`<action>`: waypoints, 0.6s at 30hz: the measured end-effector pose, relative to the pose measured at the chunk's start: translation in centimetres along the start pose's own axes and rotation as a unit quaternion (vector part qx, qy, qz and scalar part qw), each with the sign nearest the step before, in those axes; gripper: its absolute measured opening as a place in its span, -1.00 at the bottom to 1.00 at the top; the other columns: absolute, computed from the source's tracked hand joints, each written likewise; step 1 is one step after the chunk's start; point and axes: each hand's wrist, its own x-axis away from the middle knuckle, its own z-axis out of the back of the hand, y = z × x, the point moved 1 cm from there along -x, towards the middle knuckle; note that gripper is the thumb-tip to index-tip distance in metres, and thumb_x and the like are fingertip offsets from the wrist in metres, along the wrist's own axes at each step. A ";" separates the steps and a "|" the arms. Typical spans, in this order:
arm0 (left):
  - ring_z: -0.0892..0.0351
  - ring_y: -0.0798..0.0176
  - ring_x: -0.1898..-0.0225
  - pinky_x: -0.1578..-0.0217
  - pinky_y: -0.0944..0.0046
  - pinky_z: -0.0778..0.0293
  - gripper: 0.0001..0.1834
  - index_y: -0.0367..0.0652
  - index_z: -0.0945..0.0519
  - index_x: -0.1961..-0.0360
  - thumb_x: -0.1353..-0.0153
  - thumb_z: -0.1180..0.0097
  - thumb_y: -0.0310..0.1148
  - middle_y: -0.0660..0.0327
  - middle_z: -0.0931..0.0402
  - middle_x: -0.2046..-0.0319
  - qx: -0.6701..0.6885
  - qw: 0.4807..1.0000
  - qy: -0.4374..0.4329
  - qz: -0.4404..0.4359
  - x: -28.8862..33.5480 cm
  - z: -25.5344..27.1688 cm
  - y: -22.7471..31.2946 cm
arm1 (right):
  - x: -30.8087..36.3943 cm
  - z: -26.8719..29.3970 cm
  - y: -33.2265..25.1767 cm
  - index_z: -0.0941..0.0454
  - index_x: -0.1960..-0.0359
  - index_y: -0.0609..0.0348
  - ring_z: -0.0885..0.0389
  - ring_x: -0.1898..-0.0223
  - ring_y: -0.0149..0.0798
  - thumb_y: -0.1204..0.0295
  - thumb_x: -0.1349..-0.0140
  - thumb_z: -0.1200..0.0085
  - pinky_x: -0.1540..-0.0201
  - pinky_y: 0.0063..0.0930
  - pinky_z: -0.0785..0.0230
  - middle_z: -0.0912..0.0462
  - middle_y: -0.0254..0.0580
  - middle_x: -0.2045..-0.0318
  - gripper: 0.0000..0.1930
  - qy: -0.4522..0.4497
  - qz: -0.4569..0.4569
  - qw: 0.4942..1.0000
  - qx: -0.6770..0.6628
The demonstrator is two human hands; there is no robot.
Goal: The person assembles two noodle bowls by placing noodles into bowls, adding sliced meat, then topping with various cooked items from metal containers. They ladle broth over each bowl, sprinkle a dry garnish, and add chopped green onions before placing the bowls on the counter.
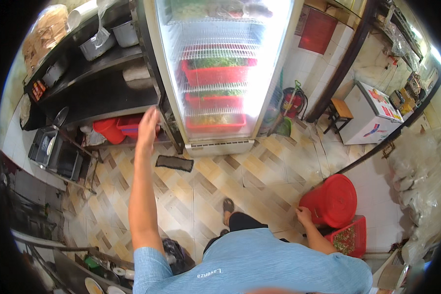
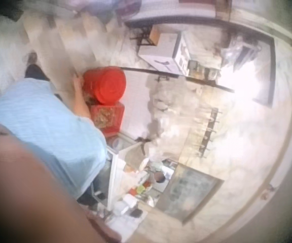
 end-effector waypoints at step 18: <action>-0.53 0.27 0.18 0.10 0.23 -0.47 -0.45 -0.29 -0.50 -0.02 0.00 -0.37 -0.33 0.19 -0.57 0.23 -0.090 0.980 -0.092 -0.152 -40.2 0.3 7.3 | -15.7 3.1 -62.6 -0.67 -0.08 0.20 -0.72 0.06 -0.26 0.30 -0.37 -0.22 -0.01 -0.40 -0.56 -0.75 -0.07 0.07 -0.67 0.082 0.285 0.929 -0.221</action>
